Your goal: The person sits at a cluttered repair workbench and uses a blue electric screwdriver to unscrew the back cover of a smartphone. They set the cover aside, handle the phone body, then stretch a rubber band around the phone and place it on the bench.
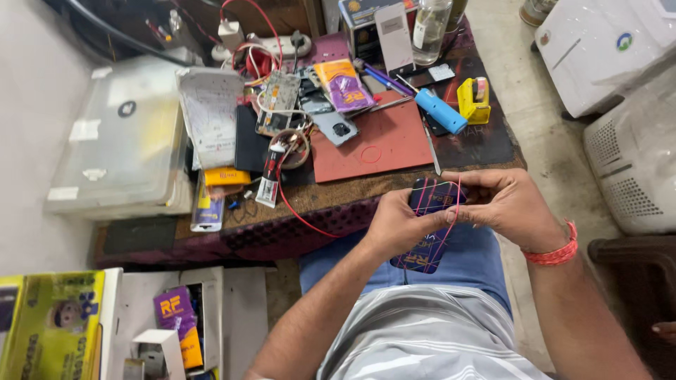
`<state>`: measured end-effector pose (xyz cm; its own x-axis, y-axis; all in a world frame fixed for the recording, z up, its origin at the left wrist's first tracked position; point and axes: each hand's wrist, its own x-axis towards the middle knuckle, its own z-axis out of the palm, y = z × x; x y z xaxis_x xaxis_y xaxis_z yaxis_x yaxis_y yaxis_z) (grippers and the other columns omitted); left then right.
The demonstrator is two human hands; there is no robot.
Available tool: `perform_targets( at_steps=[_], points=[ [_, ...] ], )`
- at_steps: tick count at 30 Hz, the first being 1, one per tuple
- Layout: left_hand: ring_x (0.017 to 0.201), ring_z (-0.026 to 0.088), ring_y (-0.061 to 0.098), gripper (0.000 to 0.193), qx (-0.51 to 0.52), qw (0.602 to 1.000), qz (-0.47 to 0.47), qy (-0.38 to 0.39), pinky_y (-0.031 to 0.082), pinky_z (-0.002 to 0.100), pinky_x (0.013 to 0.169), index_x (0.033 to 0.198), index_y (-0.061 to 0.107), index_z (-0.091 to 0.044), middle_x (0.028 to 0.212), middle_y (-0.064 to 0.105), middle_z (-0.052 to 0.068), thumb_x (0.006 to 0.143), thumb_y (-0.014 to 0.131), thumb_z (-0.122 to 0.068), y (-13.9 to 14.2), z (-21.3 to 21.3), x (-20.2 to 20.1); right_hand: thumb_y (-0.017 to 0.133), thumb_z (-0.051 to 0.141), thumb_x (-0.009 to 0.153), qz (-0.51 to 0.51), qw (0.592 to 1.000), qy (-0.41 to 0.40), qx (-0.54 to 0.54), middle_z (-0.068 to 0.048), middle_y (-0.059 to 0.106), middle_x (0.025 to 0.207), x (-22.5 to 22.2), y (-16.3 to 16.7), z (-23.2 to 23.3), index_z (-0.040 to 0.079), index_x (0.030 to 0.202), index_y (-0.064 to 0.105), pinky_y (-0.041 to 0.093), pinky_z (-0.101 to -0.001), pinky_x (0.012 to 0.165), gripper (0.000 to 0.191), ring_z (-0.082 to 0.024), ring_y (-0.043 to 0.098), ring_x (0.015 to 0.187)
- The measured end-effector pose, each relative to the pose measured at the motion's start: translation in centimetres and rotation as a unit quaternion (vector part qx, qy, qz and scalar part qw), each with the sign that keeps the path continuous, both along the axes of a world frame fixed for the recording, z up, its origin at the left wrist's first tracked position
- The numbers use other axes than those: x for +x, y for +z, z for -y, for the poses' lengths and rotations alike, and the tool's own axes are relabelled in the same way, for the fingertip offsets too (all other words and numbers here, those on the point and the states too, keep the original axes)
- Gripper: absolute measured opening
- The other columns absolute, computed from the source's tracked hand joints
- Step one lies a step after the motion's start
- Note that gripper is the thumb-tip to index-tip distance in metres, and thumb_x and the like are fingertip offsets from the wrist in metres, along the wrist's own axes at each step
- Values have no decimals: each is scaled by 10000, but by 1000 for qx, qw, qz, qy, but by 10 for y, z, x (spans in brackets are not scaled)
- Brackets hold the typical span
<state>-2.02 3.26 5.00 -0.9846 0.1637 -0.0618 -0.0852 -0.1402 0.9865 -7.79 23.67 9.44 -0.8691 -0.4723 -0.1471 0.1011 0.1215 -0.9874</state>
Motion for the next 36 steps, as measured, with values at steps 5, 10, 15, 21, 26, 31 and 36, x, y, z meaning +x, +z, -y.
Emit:
perform_targets(
  at_steps=[5, 10, 15, 21, 26, 31, 36],
  points=[
    [796, 45, 679, 380, 6, 1000, -7, -29, 580, 236, 708, 1093, 757, -37, 916, 767, 10, 824, 863, -283, 10, 0, 4, 832, -24, 745, 68, 997, 41, 8, -125, 772, 913, -15, -28, -17, -55, 1234, 741, 577, -286, 659, 498, -134, 698, 745],
    [764, 84, 701, 376, -29, 998, 41, -44, 595, 264, 675, 1088, 773, -10, 908, 778, 48, 832, 843, -277, -13, -1, 4, 768, -49, 764, 85, 991, 93, 52, -85, 765, 937, -25, -35, -33, 0, 1053, 718, 616, -294, 725, 297, -152, 737, 819],
    [816, 96, 698, 349, 164, 975, 57, 140, 593, 275, 710, 1122, 716, -14, 967, 753, 58, 884, 834, -240, -32, 4, 0, 718, -26, 943, -114, 989, -95, -19, -92, 725, 1055, 49, -40, -3, 9, 1089, 659, 627, -275, 778, 161, -153, 741, 894],
    [754, 141, 707, 218, 283, 912, 99, 282, 605, 313, 655, 1041, 695, -35, 922, 739, 64, 890, 801, -151, -37, 3, -6, 753, -56, 927, -337, 929, -147, 50, -170, 711, 1142, 110, -65, 28, -54, 1096, 713, 621, -274, 842, 174, -185, 718, 1010],
    [753, 137, 706, 198, 288, 905, 100, 295, 602, 309, 654, 1051, 701, -25, 927, 741, 66, 902, 787, -121, -38, -1, -5, 781, -46, 907, -387, 908, -133, 94, -168, 744, 1086, 103, -59, 22, -42, 1065, 741, 611, -290, 854, 163, -188, 740, 991],
    [752, 148, 716, 184, 290, 897, 104, 318, 607, 308, 665, 1032, 692, -31, 919, 750, 74, 892, 791, -100, -40, 0, -2, 796, -44, 890, -436, 885, -114, 120, -170, 750, 1071, 104, -58, 24, -38, 1053, 746, 615, -305, 849, 171, -203, 751, 982],
    [737, 139, 702, 189, 290, 897, 101, 318, 598, 311, 649, 1043, 698, -33, 913, 742, 64, 893, 791, -100, -43, -1, 1, 785, -60, 888, -433, 887, -115, 112, -174, 752, 1055, 103, -65, 22, -42, 1041, 740, 629, -290, 829, 161, -190, 753, 941]
  ],
)
